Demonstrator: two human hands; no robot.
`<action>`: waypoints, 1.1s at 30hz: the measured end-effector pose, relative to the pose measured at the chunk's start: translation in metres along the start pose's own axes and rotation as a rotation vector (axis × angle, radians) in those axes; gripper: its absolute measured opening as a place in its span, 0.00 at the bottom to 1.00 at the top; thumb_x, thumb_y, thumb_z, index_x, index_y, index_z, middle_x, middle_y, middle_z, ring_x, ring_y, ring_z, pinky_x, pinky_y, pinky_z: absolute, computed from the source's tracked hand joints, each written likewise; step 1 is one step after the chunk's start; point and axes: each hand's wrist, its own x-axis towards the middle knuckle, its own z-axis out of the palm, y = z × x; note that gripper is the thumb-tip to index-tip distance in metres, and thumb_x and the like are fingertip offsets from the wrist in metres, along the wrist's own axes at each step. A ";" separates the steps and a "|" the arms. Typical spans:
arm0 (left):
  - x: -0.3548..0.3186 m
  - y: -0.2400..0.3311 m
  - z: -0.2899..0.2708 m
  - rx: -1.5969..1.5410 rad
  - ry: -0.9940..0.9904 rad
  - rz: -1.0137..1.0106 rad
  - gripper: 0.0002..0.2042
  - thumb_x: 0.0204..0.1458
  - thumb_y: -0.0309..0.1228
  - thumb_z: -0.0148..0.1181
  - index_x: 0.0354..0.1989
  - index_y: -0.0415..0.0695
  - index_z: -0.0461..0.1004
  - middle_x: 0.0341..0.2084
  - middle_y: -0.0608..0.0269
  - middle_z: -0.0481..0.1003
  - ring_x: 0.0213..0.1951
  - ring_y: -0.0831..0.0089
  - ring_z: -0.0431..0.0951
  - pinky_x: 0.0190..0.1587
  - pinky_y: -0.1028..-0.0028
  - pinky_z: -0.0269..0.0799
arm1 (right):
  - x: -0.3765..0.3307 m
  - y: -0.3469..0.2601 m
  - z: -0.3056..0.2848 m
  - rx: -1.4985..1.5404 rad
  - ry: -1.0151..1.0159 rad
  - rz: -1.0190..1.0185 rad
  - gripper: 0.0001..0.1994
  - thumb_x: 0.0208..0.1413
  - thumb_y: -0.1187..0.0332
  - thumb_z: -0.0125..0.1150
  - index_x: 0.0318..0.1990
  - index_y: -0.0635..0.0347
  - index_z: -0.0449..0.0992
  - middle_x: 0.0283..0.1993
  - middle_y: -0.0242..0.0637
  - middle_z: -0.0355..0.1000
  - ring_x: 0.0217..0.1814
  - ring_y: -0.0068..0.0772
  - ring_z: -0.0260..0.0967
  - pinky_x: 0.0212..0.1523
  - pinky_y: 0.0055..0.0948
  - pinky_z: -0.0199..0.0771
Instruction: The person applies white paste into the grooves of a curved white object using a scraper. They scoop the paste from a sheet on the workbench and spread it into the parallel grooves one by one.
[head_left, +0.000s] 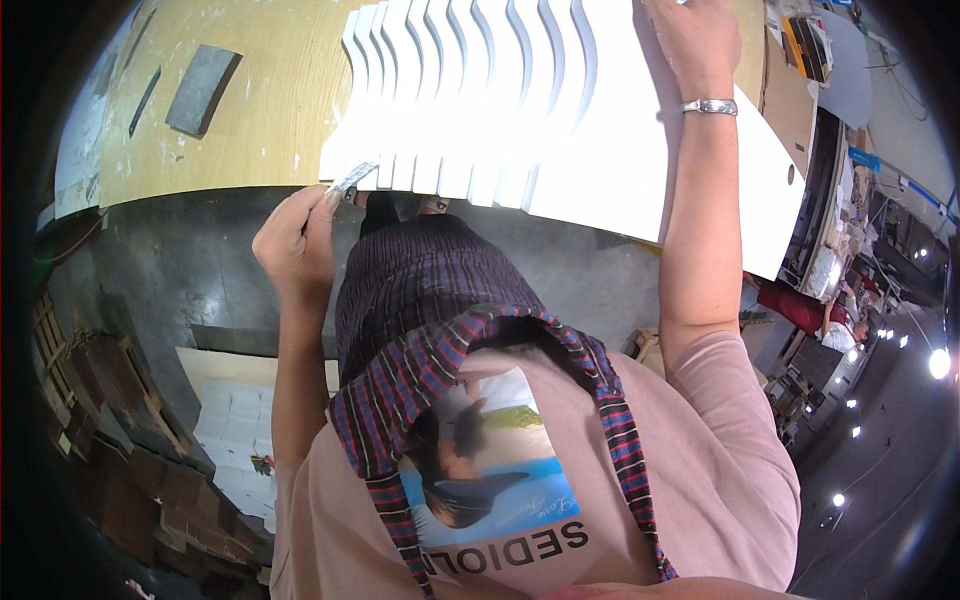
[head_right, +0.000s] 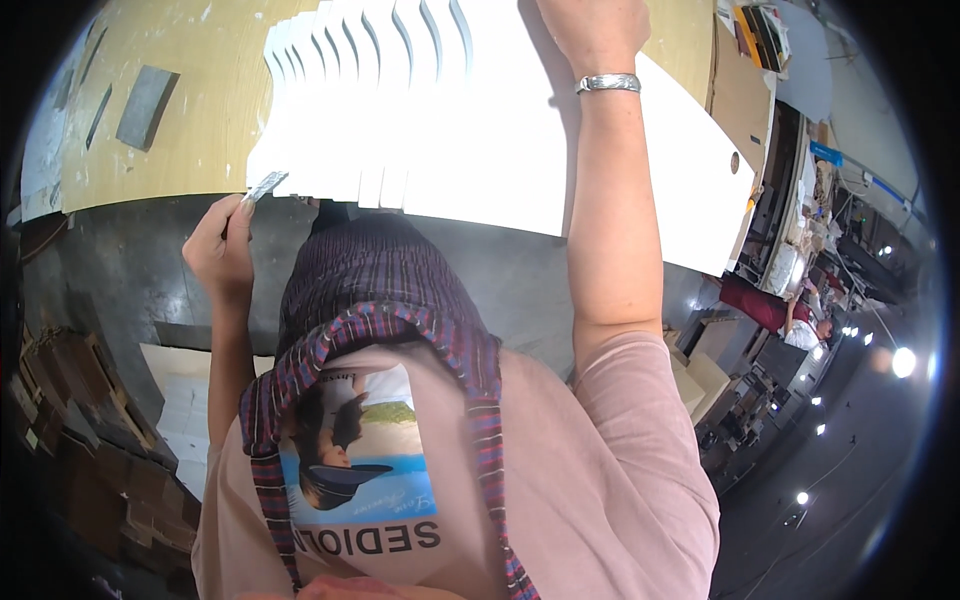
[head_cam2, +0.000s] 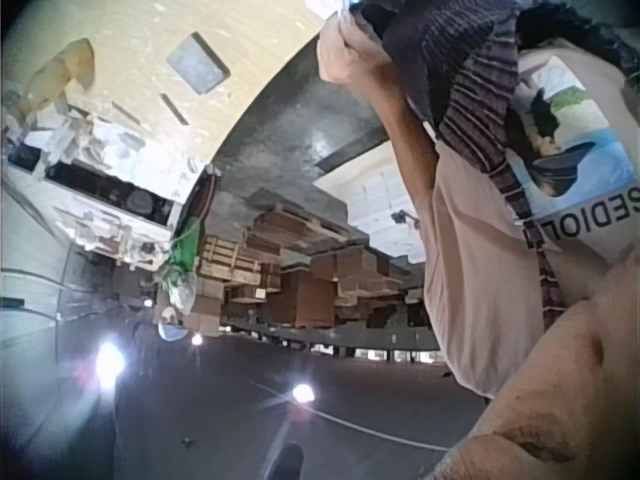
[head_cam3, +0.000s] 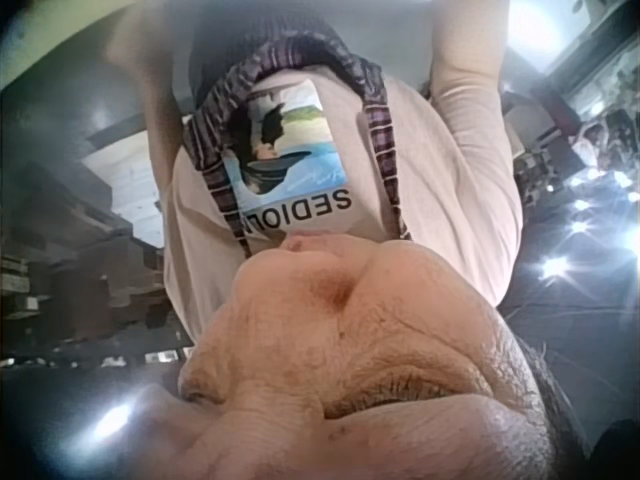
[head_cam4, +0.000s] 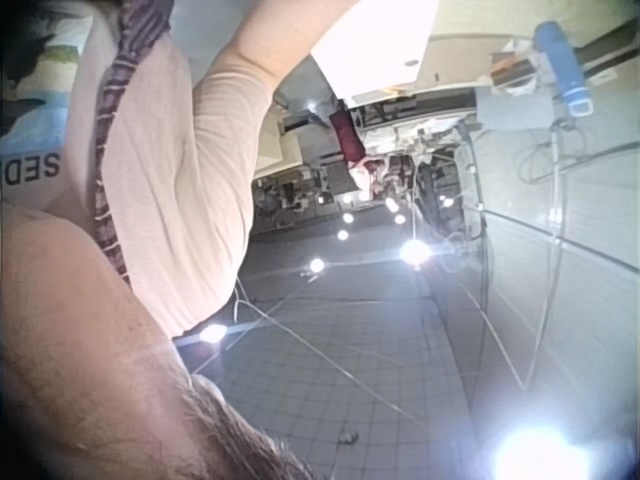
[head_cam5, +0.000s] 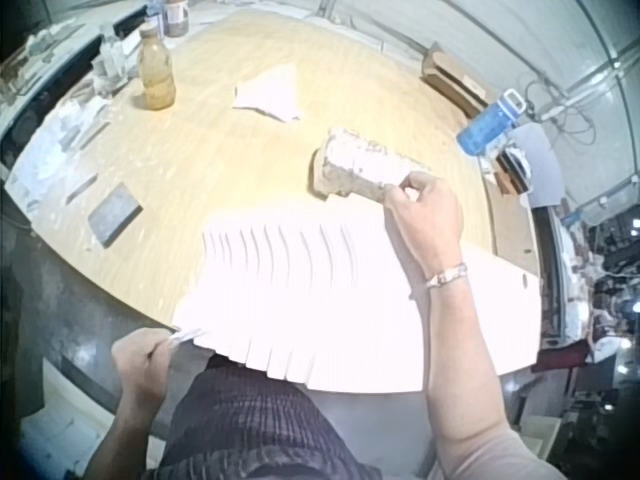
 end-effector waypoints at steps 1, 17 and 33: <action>-0.001 0.000 -0.001 -0.001 0.001 -0.001 0.01 0.54 0.19 0.65 0.33 0.34 0.79 0.20 0.60 0.75 0.20 0.73 0.72 0.26 0.75 0.67 | 0.000 0.000 0.000 -0.003 -0.004 0.010 0.16 0.49 0.56 0.62 0.32 0.62 0.84 0.27 0.56 0.78 0.33 0.52 0.80 0.38 0.42 0.77; -0.005 -0.006 -0.003 -0.431 -0.143 -0.530 0.05 0.60 0.25 0.64 0.33 0.36 0.80 0.19 0.74 0.69 0.22 0.87 0.62 0.25 0.82 0.55 | 0.000 0.001 0.000 -0.011 -0.010 0.016 0.17 0.50 0.56 0.62 0.34 0.62 0.85 0.29 0.57 0.79 0.35 0.53 0.81 0.40 0.42 0.78; -0.004 -0.004 0.000 -0.353 -0.050 -0.455 0.04 0.59 0.24 0.65 0.33 0.36 0.80 0.18 0.75 0.68 0.21 0.88 0.62 0.23 0.82 0.55 | 0.000 -0.001 -0.003 -0.023 -0.020 0.001 0.17 0.50 0.55 0.63 0.33 0.62 0.85 0.29 0.57 0.79 0.36 0.53 0.81 0.40 0.43 0.77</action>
